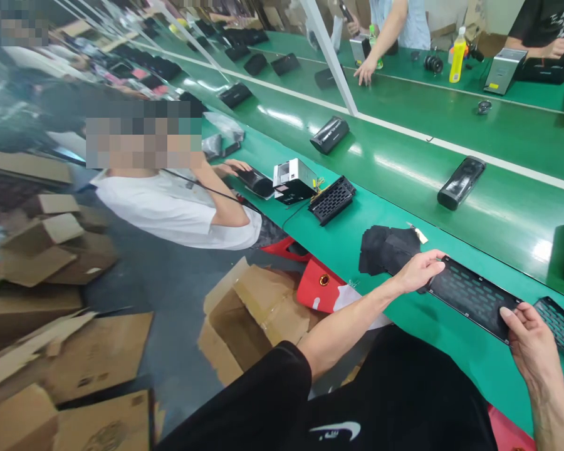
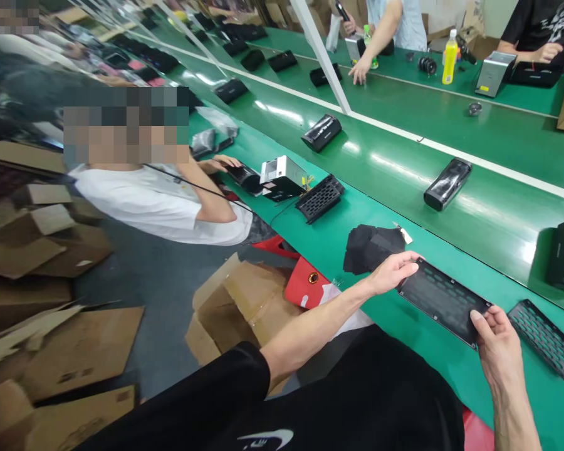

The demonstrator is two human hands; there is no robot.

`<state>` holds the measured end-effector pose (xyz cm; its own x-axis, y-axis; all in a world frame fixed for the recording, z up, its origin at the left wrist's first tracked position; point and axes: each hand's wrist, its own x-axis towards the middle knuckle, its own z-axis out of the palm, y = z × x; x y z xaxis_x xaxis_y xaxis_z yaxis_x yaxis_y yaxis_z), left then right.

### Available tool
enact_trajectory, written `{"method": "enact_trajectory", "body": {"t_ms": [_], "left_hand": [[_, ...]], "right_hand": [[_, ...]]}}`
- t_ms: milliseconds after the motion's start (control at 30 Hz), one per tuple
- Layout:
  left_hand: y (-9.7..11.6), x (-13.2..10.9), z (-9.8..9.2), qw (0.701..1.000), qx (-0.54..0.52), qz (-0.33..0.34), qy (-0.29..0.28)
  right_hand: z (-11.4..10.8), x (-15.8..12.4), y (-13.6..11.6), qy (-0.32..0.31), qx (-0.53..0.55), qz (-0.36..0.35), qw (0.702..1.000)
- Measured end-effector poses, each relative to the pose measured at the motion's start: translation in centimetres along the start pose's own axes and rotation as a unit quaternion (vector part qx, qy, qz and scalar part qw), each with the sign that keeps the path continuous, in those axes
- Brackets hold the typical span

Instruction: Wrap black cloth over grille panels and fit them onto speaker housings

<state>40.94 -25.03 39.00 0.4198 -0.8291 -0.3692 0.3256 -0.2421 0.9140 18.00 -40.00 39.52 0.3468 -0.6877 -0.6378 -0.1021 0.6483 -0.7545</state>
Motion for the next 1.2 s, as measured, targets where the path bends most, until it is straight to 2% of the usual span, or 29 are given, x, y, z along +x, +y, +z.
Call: {"method": "enact_trajectory", "body": {"t_ms": [167, 567, 800, 1033, 1200], "left_hand": [[-0.5, -0.5, -0.1, 1.0, -0.022, 0.01, -0.018], [-0.4, -0.6, 0.4, 0.999, -0.042, 0.008, -0.01], [-0.7, -0.3, -0.2, 0.989, -0.13, 0.014, -0.076], [-1.5, 0.2, -0.5, 0.982, -0.164, 0.001, -0.094], [-1.7, 0.5, -0.6, 0.98, -0.176, -0.003, -0.09]], "right_hand": [[-0.3, -0.5, 0.1, 0.001, -0.001, -0.013, 1.0], [-0.9, -0.6, 0.3, -0.002, 0.009, -0.001, 1.0], [-1.6, -0.2, 0.4, -0.014, -0.018, -0.024, 0.999], [-1.5, 0.2, 0.5, -0.019, -0.018, -0.03, 0.999], [-1.6, 0.4, 0.6, 0.0, 0.0, -0.017, 1.0]]}}
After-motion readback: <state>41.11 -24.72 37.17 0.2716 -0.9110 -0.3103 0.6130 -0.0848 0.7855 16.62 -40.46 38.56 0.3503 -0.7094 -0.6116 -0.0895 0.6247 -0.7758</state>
